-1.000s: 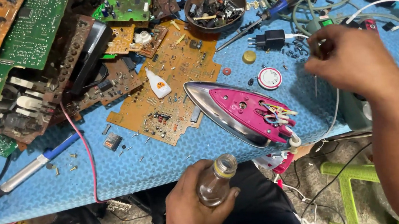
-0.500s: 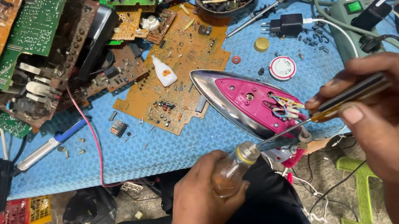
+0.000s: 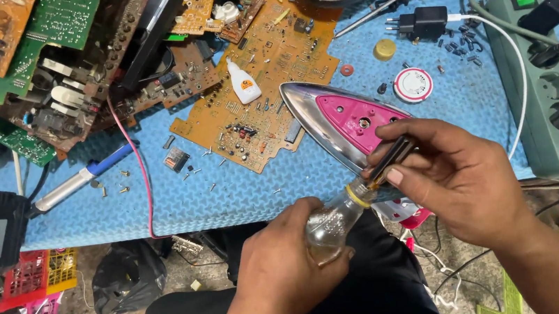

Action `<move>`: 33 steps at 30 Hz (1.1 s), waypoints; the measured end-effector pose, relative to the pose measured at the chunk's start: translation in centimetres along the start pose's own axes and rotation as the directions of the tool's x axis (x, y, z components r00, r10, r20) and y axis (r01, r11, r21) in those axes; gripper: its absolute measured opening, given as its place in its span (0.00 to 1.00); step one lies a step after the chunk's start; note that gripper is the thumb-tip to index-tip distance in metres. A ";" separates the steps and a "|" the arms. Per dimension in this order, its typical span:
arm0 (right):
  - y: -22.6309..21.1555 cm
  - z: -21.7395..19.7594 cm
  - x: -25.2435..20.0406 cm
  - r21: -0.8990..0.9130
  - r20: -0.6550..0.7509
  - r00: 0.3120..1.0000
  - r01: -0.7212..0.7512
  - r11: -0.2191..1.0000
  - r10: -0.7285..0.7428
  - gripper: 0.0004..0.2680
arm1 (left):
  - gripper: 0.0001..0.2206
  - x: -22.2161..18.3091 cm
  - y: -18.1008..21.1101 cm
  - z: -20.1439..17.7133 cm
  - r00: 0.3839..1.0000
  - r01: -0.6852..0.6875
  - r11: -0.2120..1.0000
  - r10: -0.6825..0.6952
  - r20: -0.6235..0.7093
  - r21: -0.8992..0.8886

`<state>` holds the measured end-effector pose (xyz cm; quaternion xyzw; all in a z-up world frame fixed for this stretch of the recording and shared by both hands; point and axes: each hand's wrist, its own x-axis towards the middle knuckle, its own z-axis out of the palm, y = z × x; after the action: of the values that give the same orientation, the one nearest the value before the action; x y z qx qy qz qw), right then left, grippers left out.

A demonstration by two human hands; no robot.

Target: Disassembling and reassembling an electric iron for repair and cleaning on a workbench.

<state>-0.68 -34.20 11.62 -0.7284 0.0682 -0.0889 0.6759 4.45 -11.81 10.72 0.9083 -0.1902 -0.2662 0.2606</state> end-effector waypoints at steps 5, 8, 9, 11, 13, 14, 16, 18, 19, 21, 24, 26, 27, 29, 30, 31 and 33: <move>-0.9 -0.6 0.3 0.008 -0.087 0.994 0.066 0.998 -0.065 0.17 | 0.30 0.5 -1.2 0.8 0.996 -0.068 0.996 0.064 -0.067 -0.052; -0.3 -1.9 0.9 0.031 -0.171 0.976 0.139 0.990 -0.132 0.16 | 0.30 1.1 -1.4 1.3 0.990 -0.091 0.991 0.079 -0.117 -0.100; 0.2 -2.4 1.0 0.071 -0.214 0.964 0.177 0.982 -0.158 0.14 | 0.32 1.3 -1.5 1.6 0.986 -0.090 0.988 0.071 -0.151 -0.125; 0.1 -3.1 1.3 0.090 -0.289 0.952 0.136 0.987 -0.105 0.15 | 0.31 1.5 -1.3 1.7 0.982 -0.089 0.985 0.062 -0.179 -0.147; -0.2 -3.6 1.4 0.111 -0.366 0.929 0.093 0.989 -0.046 0.16 | 0.31 1.7 -1.2 1.7 0.979 -0.089 0.981 0.054 -0.199 -0.171; -0.4 -3.8 1.4 0.158 -0.400 0.916 0.082 0.984 -0.012 0.15 | 0.30 1.8 -1.1 1.6 0.981 -0.059 0.981 0.022 -0.194 -0.186; -0.4 -4.4 1.5 0.204 -0.438 0.899 0.072 0.976 0.025 0.14 | 0.29 2.0 -1.0 1.5 0.983 -0.031 0.979 -0.006 -0.185 -0.200; 0.0 -5.4 1.7 0.234 -0.467 0.884 0.148 0.961 -0.022 0.13 | 0.29 1.9 -1.0 1.4 0.979 -0.048 0.974 0.002 -0.205 -0.220; 0.3 -5.8 1.8 0.235 -0.470 0.882 0.146 0.961 -0.019 0.13 | 0.29 1.9 -1.3 1.9 0.980 -0.047 0.975 0.002 -0.201 -0.219; 0.8 -6.6 2.2 0.043 -0.507 0.855 0.154 0.987 -0.112 0.13 | 0.35 2.0 -2.1 2.7 0.952 -0.105 0.976 0.043 -0.305 -0.192; 2.1 -7.1 2.6 -0.135 -0.456 0.857 0.199 0.971 -0.239 0.14 | 0.33 1.9 -2.3 2.7 0.954 -0.087 0.978 0.026 -0.299 -0.191; 1.9 -6.5 2.8 -0.254 -0.407 0.855 0.232 0.939 -0.321 0.13 | 0.33 2.1 -2.4 2.5 0.959 -0.081 0.975 0.020 -0.283 -0.208; 1.9 -6.1 2.8 -0.366 -0.350 0.849 0.265 0.892 -0.396 0.11 | 0.32 2.1 -2.4 2.4 0.964 -0.076 0.972 0.014 -0.265 -0.224; 1.9 -5.5 3.1 -0.367 -0.358 0.846 0.261 0.893 -0.395 0.11 | 0.33 2.2 -2.6 2.7 0.963 -0.057 0.973 -0.005 -0.269 -0.222; 1.9 -5.1 3.2 -0.367 -0.370 0.841 0.259 0.894 -0.395 0.10 | 0.34 2.2 -2.7 2.9 0.962 -0.039 0.975 -0.022 -0.274 -0.217; 2.0 -5.3 3.3 -0.367 -0.368 0.842 0.258 0.893 -0.395 0.10 | 0.34 2.3 -2.5 2.7 0.962 -0.038 0.975 -0.024 -0.273 -0.218; 2.4 -5.5 3.3 -0.367 -0.344 0.847 0.275 0.889 -0.404 0.12 | 0.31 2.2 -2.3 2.4 0.967 -0.041 0.968 -0.024 -0.254 -0.248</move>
<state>1.38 -40.42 9.71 -0.7883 0.0901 -0.3482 0.4992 5.23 -11.89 6.81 0.8938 -0.1238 -0.1679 0.3969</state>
